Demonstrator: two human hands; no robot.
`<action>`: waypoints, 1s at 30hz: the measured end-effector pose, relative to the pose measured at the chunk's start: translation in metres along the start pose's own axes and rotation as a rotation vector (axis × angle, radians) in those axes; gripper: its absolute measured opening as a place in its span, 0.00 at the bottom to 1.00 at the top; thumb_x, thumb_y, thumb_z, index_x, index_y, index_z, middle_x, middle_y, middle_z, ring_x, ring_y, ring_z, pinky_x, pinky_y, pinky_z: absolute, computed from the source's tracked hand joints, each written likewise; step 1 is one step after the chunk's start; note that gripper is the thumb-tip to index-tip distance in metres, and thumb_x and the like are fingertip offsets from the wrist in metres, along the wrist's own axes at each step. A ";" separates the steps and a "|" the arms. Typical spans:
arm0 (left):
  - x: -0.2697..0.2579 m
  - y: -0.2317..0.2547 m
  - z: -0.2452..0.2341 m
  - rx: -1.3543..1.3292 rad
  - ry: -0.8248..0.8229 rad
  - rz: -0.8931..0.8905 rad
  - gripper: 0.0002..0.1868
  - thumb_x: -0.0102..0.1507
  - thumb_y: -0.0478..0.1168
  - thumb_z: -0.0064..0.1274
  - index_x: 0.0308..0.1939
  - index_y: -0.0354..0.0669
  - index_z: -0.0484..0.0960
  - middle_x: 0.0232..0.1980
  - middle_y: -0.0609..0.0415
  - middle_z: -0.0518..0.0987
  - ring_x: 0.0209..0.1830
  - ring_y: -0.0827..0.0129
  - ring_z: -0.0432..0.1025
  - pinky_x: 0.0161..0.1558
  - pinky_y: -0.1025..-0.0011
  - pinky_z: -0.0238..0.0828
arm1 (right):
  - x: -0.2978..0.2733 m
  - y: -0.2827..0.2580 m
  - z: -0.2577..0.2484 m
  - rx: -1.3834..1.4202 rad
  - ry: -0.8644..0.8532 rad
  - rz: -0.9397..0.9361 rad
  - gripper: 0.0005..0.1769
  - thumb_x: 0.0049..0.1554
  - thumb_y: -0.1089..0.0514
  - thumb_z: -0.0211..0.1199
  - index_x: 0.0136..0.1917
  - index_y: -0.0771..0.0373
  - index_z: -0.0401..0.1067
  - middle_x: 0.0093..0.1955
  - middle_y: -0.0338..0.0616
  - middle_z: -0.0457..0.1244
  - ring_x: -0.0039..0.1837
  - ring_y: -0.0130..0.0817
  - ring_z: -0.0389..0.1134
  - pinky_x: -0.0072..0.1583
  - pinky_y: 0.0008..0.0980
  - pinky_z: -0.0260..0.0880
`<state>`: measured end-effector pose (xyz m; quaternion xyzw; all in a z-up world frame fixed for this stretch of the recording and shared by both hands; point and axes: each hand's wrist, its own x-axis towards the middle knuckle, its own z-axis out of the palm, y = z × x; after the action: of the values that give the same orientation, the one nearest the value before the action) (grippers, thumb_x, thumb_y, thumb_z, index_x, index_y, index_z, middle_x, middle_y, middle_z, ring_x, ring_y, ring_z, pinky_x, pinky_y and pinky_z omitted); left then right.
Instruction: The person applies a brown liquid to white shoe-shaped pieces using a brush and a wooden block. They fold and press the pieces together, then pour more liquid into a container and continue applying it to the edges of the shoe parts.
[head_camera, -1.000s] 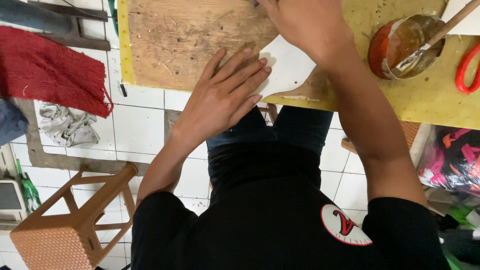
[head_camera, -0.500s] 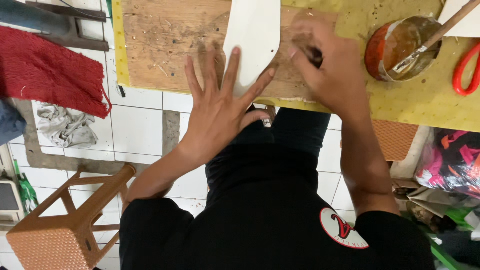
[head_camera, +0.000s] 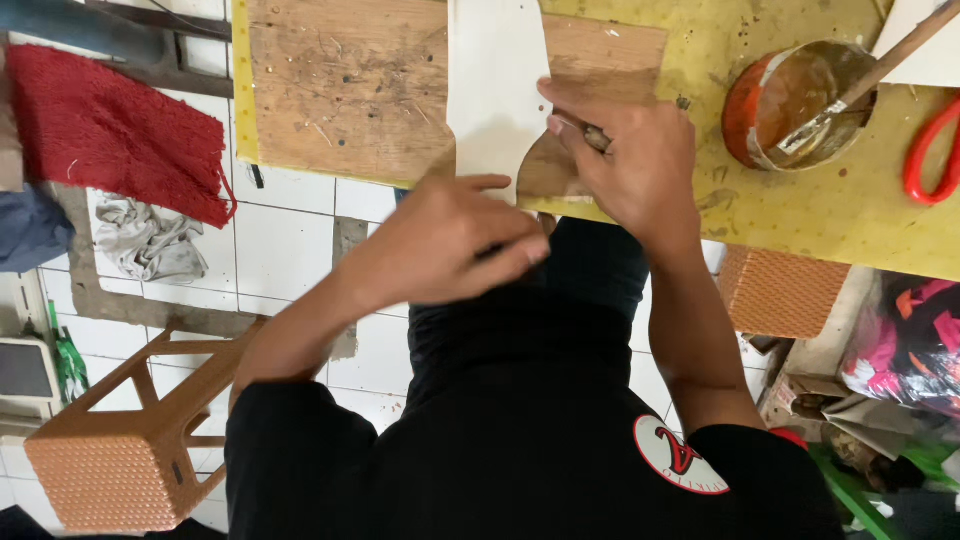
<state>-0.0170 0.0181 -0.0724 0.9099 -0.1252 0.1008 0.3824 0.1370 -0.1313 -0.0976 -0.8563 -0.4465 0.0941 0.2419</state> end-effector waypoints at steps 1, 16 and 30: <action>0.005 -0.005 -0.005 -0.070 0.153 0.036 0.19 0.70 0.37 0.33 0.33 0.37 0.81 0.21 0.55 0.74 0.17 0.70 0.67 0.19 0.74 0.56 | 0.000 0.002 0.003 -0.001 0.013 0.017 0.14 0.62 0.46 0.60 0.60 0.44 0.78 0.40 0.39 0.71 0.32 0.32 0.67 0.36 0.35 0.61; 0.029 -0.053 -0.020 0.469 -0.302 -0.114 0.36 0.71 0.64 0.20 0.77 0.48 0.46 0.79 0.49 0.48 0.79 0.56 0.40 0.71 0.43 0.24 | -0.005 0.011 0.007 -0.199 -0.055 -0.094 0.19 0.62 0.51 0.61 0.66 0.39 0.74 0.19 0.36 0.56 0.25 0.34 0.57 0.28 0.37 0.55; 0.022 -0.073 -0.007 0.730 0.094 -0.095 0.20 0.72 0.47 0.52 0.64 0.42 0.74 0.65 0.48 0.73 0.65 0.50 0.62 0.63 0.46 0.51 | -0.010 0.020 0.010 -0.123 0.000 -0.179 0.24 0.54 0.62 0.64 0.63 0.41 0.78 0.26 0.33 0.62 0.27 0.34 0.55 0.31 0.36 0.53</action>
<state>0.0254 0.0696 -0.1102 0.9855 -0.0207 0.1628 0.0421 0.1419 -0.1455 -0.1167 -0.8262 -0.5261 0.0447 0.1965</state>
